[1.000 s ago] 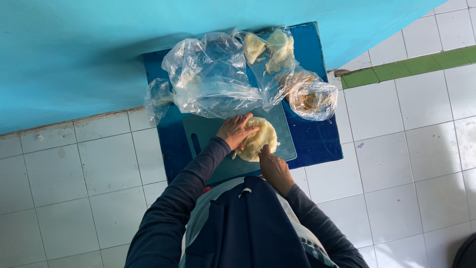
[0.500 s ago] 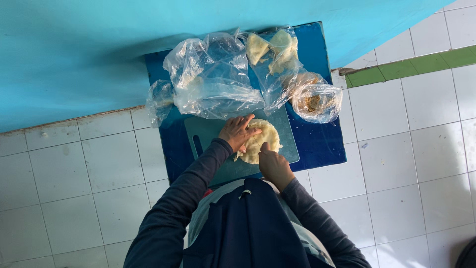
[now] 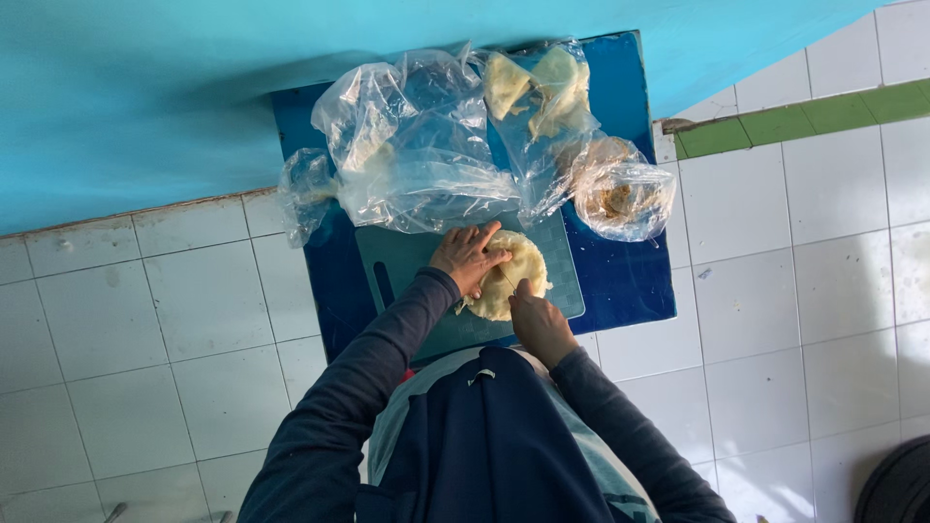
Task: The person sits on the floor with a cutting board on their lap and uses a knife to cut round dough discs into wedge-shaped pieces. They place the cut dough pieces into a clear plastic bag and press remaining dough pieces together by hand.
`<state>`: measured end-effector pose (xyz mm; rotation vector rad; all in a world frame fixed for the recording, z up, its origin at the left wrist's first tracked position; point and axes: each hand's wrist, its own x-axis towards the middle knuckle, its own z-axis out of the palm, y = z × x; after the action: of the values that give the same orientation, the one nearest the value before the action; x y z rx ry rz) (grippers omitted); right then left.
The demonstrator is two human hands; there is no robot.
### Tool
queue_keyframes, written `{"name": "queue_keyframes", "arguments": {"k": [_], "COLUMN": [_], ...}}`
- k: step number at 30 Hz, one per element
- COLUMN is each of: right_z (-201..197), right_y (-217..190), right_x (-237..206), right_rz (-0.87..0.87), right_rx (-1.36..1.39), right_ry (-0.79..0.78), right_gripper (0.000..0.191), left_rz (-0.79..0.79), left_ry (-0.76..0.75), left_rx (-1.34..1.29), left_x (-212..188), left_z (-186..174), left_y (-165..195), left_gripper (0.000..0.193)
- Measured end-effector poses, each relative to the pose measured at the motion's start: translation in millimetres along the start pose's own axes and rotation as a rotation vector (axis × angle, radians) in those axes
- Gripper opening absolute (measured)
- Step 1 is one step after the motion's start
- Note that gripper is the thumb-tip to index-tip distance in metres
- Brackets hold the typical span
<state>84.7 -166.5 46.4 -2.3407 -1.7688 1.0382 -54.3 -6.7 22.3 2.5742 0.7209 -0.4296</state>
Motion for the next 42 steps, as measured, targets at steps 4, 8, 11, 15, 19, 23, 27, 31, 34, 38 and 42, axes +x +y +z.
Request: {"name": "queue_keyframes", "arguments": {"k": [4,8,11,15,19,23,27,31,34,38,42], "right_z": [8,13,16,19,27,25,14,13,18,17,13], "right_y": [2,4,8,14,9,3,5,5,1,2,7], "right_x": [6,10,9,4,8,12,4,1,8,11,0], "right_rz": [0.05,0.058,0.019,-0.133,0.101,0.016,-0.005,-0.009,0.03,0.016,0.086], "right_rx": [0.077,0.11,0.075,-0.02,0.051,0.119,0.157,0.097,0.08,0.174,0.171], "right_ry": [0.004,0.029,0.039,0.053,-0.037,0.044,-0.012,-0.023,-0.008,0.056,-0.04], "right_gripper": [0.027,0.026,0.026,0.02,0.027,0.022,0.027,0.029,0.027,0.028,0.031], "left_rz": [0.016,0.01,-0.039,-0.078,-0.045,-0.041,-0.119,-0.108,-0.081,-0.08,-0.162], "left_ry": [0.007,-0.018,-0.038,-0.135,0.004,0.026,-0.103,-0.151,-0.014,0.026,-0.226], "left_rx": [0.024,0.045,0.069,0.062,0.098,0.071,0.116,0.085,0.111,0.112,0.056], "left_x": [-2,-1,3,3,6,8,4,5,9,10,8], "left_z": [-4,-12,-18,-12,1,-1,-15,-14,-7,-6,-12], "left_y": [2,5,6,11,16,17,20,20,16,14,13], "left_gripper": [0.097,0.094,0.094,0.093,0.062,0.056,0.067,0.073,0.063,0.06,0.081]}}
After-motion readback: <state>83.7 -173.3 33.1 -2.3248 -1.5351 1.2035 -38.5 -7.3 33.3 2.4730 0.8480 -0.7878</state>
